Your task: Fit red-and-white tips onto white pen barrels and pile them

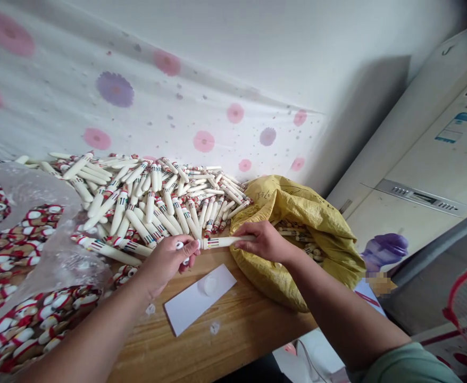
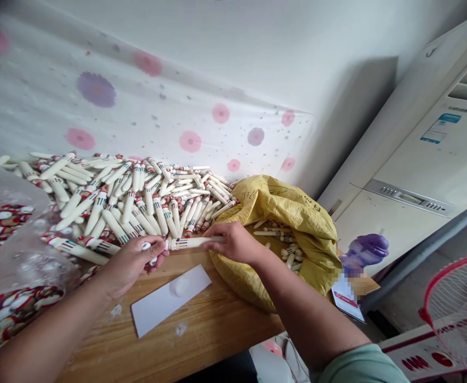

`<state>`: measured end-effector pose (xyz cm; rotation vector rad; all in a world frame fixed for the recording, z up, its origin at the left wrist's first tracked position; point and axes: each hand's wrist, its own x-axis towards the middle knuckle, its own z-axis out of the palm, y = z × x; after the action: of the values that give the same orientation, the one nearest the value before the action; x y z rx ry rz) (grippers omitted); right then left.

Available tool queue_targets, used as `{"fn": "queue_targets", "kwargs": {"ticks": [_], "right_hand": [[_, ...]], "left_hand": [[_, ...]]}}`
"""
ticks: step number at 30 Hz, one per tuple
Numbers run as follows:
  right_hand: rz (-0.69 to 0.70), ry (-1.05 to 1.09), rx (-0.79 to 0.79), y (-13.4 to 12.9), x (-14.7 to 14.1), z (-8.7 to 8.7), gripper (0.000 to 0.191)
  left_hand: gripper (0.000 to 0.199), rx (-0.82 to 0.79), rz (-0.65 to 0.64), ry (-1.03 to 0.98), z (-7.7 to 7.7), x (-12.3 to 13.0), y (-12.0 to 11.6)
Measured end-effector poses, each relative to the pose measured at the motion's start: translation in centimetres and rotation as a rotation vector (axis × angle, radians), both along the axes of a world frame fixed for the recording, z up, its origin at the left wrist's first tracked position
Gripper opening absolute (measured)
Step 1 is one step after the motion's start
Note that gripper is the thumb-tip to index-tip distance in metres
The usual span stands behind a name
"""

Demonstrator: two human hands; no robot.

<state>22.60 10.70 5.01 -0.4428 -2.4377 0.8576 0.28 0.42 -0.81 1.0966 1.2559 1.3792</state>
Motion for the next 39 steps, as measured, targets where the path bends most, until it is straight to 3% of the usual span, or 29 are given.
{"fn": "queue_targets", "kwargs": {"ticks": [2, 5, 13, 17, 21, 24, 28, 31, 34, 37, 39], "right_hand": [[0.073, -0.064, 0.215, -0.3, 0.3, -0.2, 0.023], [0.121, -0.078, 0.366, -0.5, 0.5, -0.6, 0.025], [-0.011, -0.014, 0.466, -1.7, -0.3, -2.5, 0.024], [-0.054, -0.079, 0.362, -2.0, -0.4, -2.4, 0.026], [0.041, -0.33, 0.164, 0.9, -1.9, 0.3, 0.029], [0.026, -0.405, 0.105, 4.7, -6.4, 3.5, 0.037], [-0.229, -0.1, 0.076, 8.3, -15.3, 7.3, 0.034], [-0.36, 0.129, 0.188, 8.3, -19.1, 8.2, 0.039], [-0.27, 0.104, 0.266, 6.5, -17.4, 7.0, 0.034], [-0.159, -0.102, 0.358, 5.1, -10.8, 4.9, 0.018], [-0.189, -0.295, 0.336, 5.3, -5.1, 3.6, 0.018]], "left_hand": [[0.043, 0.034, -0.043, -0.031, 0.0, 0.4, -0.2], [0.046, 0.049, -0.053, -0.129, 0.1, 1.2, -0.6], [0.045, -0.006, -0.069, -0.191, 0.8, 1.6, -1.0], [0.045, -0.017, -0.058, -0.068, 0.3, 1.2, -0.5], [0.048, -0.008, 0.102, -0.152, -0.3, 0.6, 0.6], [0.048, 0.022, 0.296, -0.361, -0.2, 0.1, 1.2], [0.043, -0.06, 0.388, -0.448, 0.2, -0.4, 1.1], [0.035, -0.105, 0.371, -0.442, 0.6, -0.7, 0.8], [0.025, -0.079, 0.336, -0.471, 0.9, -1.0, 0.7], [0.024, -0.054, 0.285, -0.485, 1.0, -1.1, 0.7], [0.026, -0.033, 0.261, -0.464, 1.0, -0.9, 0.7]]}}
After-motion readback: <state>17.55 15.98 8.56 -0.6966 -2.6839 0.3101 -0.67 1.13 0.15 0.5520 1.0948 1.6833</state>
